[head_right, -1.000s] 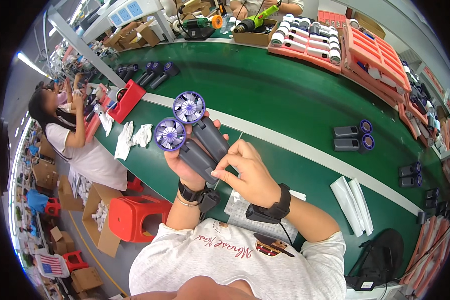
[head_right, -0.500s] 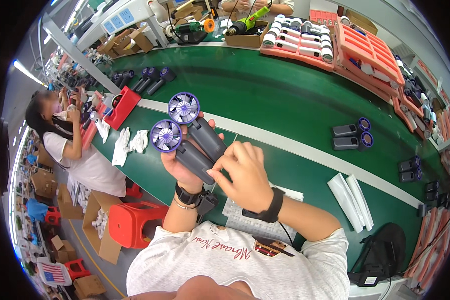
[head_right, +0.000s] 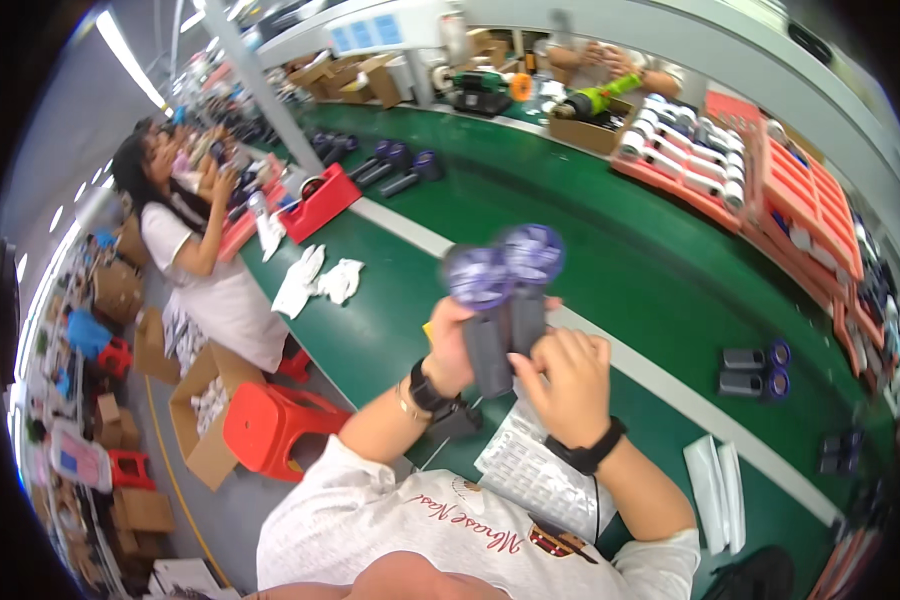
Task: The recorder is assembling and inspecting small handheld portable fans on an electronics assembly line.
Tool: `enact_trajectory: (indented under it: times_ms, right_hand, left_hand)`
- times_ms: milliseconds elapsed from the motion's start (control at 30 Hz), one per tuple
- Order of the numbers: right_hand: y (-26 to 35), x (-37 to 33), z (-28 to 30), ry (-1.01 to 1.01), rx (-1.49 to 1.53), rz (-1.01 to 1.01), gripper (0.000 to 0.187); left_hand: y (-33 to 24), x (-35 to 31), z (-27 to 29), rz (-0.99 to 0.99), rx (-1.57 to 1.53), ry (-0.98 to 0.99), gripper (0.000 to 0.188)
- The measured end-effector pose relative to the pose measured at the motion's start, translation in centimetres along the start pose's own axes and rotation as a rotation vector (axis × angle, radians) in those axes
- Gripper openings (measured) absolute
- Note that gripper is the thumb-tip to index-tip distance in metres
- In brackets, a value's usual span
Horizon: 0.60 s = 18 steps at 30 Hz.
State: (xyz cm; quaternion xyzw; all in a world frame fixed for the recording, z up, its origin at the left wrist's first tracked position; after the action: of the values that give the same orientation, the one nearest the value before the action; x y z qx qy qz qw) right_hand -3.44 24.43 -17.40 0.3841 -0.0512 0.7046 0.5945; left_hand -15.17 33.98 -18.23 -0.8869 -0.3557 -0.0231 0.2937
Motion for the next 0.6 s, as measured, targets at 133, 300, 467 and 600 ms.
enact_trajectory:
  times_ms: [133, 300, 467, 600]
  right_hand:
    - [-3.2, -1.2, 1.0, 0.301, 0.096, -0.145, 0.03]
    - [-3.6, -3.7, 0.2, 0.604, -0.009, -0.26, 0.037]
    - [-4.0, -5.8, -1.9, 0.572, -0.105, -0.254, 0.049]
    - [-4.5, -6.5, -1.9, 0.623, 0.023, -0.383, 0.053]
  left_hand:
    - [-1.2, 5.0, 4.1, 0.187, 0.753, 0.073, 0.051]
    - [-1.7, 11.5, 6.5, -0.028, 1.704, 0.341, 0.049]
    - [1.1, 14.5, 11.5, -0.073, 2.232, 0.455, 0.052]
    - [1.4, 14.1, 11.5, -0.103, 2.106, 0.419, 0.052]
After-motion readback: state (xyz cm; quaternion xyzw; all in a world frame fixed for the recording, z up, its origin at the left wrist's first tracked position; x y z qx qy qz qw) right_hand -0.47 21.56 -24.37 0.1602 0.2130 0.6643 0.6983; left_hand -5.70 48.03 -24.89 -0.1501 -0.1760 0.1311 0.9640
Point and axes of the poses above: each hand's wrist, its own x-axis towards the middle knuckle, its own z-axis out of the back of the hand, y = z × x, the point moved 2 cm from there along x, towards the middle knuckle, and after that the axes turned 3 degrees about -x, right-handed, at the moved point
